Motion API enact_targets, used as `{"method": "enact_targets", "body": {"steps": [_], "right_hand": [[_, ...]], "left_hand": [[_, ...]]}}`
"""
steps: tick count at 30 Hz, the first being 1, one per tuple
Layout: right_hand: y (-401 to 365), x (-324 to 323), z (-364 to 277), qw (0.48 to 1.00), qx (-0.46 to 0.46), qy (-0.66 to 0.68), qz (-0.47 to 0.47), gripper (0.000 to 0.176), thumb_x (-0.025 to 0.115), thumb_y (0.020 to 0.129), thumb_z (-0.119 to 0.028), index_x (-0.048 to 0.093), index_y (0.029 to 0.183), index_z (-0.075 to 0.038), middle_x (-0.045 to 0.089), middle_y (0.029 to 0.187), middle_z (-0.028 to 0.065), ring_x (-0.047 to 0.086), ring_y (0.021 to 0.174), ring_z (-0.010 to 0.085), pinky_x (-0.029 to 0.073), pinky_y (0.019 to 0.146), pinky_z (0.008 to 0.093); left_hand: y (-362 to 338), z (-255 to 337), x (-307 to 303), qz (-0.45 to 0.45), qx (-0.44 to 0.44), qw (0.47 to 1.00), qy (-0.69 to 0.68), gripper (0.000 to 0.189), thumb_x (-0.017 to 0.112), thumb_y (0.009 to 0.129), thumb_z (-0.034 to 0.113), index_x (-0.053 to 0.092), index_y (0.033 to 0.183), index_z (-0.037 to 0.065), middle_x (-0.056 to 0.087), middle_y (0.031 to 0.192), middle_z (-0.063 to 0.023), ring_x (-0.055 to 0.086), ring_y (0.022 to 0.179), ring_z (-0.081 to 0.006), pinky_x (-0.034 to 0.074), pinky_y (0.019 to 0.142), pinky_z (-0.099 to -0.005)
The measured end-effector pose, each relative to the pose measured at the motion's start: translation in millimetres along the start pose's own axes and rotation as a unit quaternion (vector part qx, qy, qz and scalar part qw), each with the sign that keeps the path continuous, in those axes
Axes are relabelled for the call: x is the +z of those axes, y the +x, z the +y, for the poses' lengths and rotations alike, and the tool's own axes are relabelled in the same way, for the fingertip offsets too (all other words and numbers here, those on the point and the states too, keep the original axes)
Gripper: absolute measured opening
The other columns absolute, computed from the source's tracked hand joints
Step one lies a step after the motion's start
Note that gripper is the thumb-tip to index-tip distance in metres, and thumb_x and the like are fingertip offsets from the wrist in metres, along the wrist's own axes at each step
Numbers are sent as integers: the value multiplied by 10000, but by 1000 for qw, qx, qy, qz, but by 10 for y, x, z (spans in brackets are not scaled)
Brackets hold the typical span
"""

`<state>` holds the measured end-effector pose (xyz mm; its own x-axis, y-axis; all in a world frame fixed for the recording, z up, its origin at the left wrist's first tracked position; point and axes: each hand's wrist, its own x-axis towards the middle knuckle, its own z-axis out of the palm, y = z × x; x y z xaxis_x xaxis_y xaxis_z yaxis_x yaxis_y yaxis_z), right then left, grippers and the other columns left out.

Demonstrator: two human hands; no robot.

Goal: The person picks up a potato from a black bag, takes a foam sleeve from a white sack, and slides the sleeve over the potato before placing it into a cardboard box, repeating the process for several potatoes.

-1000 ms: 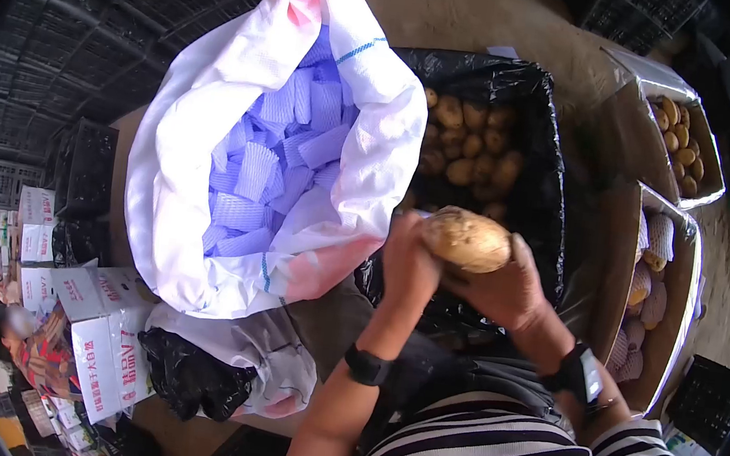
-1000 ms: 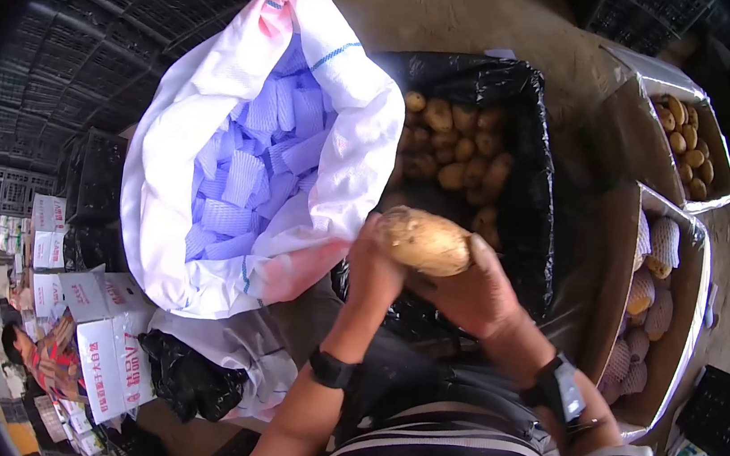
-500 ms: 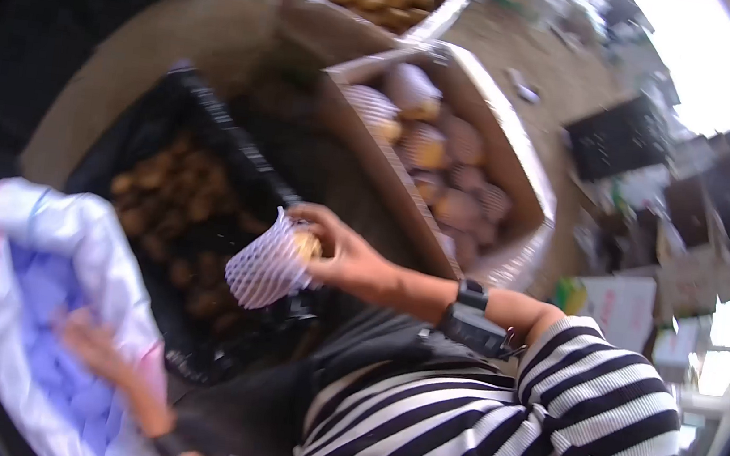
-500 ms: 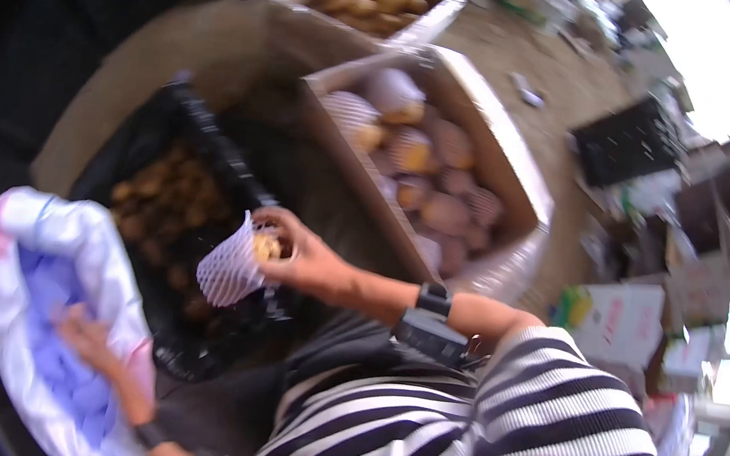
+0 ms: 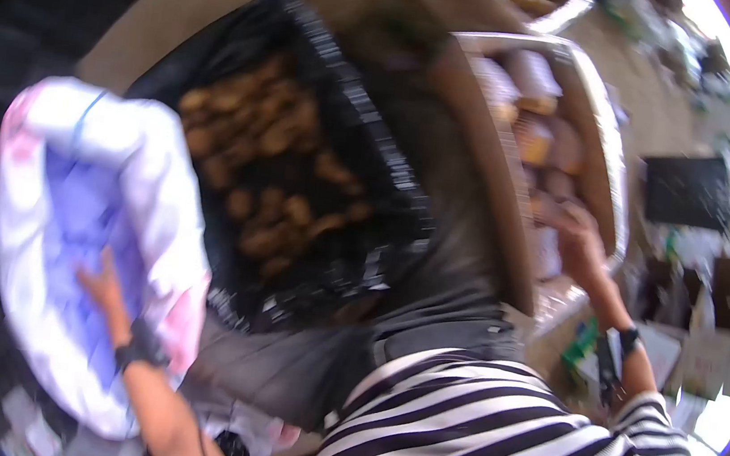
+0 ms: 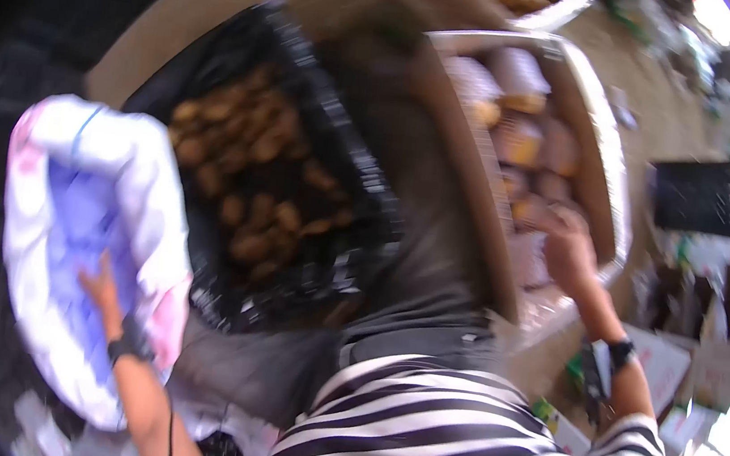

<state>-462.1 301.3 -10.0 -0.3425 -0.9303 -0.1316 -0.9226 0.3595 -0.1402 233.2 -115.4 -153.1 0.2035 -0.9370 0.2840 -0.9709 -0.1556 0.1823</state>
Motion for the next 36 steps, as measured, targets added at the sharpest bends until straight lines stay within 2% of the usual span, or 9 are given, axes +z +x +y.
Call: {"method": "enact_targets", "body": {"steps": [5, 7, 11, 14, 25, 29, 32, 35, 36], "right_hand": [[1283, -58, -1724, 959, -157, 233, 42, 271, 550, 755, 20, 606, 1017, -23, 601, 999, 138, 597, 934, 253, 470, 812, 310], [1641, 487, -2287, 902, -169, 367, -154, 238, 578, 768, -70, 605, 1001, -25, 598, 934, 160, 599, 891, 310, 472, 781, 361], [2058, 2069, -2790, 901, -300, 74, -305, 393, 596, 756, -294, 590, 1035, -17, 597, 951, 197, 584, 910, 335, 450, 801, 414], [2124, 2264, -2950, 824, -179, 15, -537, 323, 478, 836, -209, 547, 1120, -69, 577, 1066, 168, 557, 997, 325, 455, 810, 418], [2154, 1758, -2806, 879, -215, 155, -396, 622, 704, 680, -361, 522, 1120, 39, 602, 1023, 179, 593, 945, 255, 461, 839, 354], [1582, 546, -3172, 486, 0, 683, -545, 765, 743, 642, -366, 436, 1226, 21, 574, 1091, 119, 576, 969, 214, 458, 842, 315], [1196, 514, -3215, 326, 6, 780, -534, 783, 727, 650, -345, 398, 1247, 41, 537, 1150, 124, 541, 1035, 223, 419, 911, 326], [1119, 490, -3254, 375, -4, 782, -498, 790, 729, 638, -361, 409, 1240, 38, 553, 1121, 121, 545, 1019, 224, 402, 921, 329], [1119, 483, -3264, 380, -18, 778, -499, 781, 732, 639, -348, 414, 1234, 46, 551, 1118, 121, 544, 1017, 217, 404, 914, 323]], "left_hand": [[-179, 619, -432, -48, -48, 998, 1, 615, 647, 705, 526, 568, 1148, 107, 516, 1124, -198, 490, 1049, -344, 400, 884, -406], [-221, 784, -619, -35, -53, 998, -13, 507, 670, 723, 449, 603, 1090, 107, 533, 1004, -169, 521, 943, -315, 423, 807, -401], [-417, 1122, -988, 57, -24, 991, -118, 356, 689, 763, 226, 606, 1080, 88, 487, 1021, -134, 540, 902, -238, 455, 733, -343], [-648, 1364, -1195, 60, -7, 988, -141, 383, 682, 769, 143, 570, 1119, 34, 437, 1087, -131, 535, 915, -201, 473, 731, -326], [-1004, 1836, -1385, 88, 53, 960, -262, 349, 585, 639, -57, 664, 960, 53, 447, 1024, -124, 474, 937, -261, 397, 821, -352], [-1357, 2221, -1307, 163, 106, 949, -249, 274, 703, 689, 102, 670, 955, 158, 499, 1053, -125, 477, 960, -318, 364, 836, -403], [-1823, 2634, -1388, -55, 53, 938, -338, 244, 650, 709, 97, 666, 947, 147, 541, 998, -115, 532, 912, -274, 428, 765, -360], [-2057, 2581, -1179, -107, -6, 878, -467, 146, 619, 750, 106, 653, 882, 51, 599, 839, -98, 584, 760, -205, 457, 669, -295], [-2036, 2598, -1282, -170, -182, 795, -553, 141, 600, 799, 118, 633, 854, -8, 610, 705, -100, 595, 646, -202, 460, 634, -286]]}}
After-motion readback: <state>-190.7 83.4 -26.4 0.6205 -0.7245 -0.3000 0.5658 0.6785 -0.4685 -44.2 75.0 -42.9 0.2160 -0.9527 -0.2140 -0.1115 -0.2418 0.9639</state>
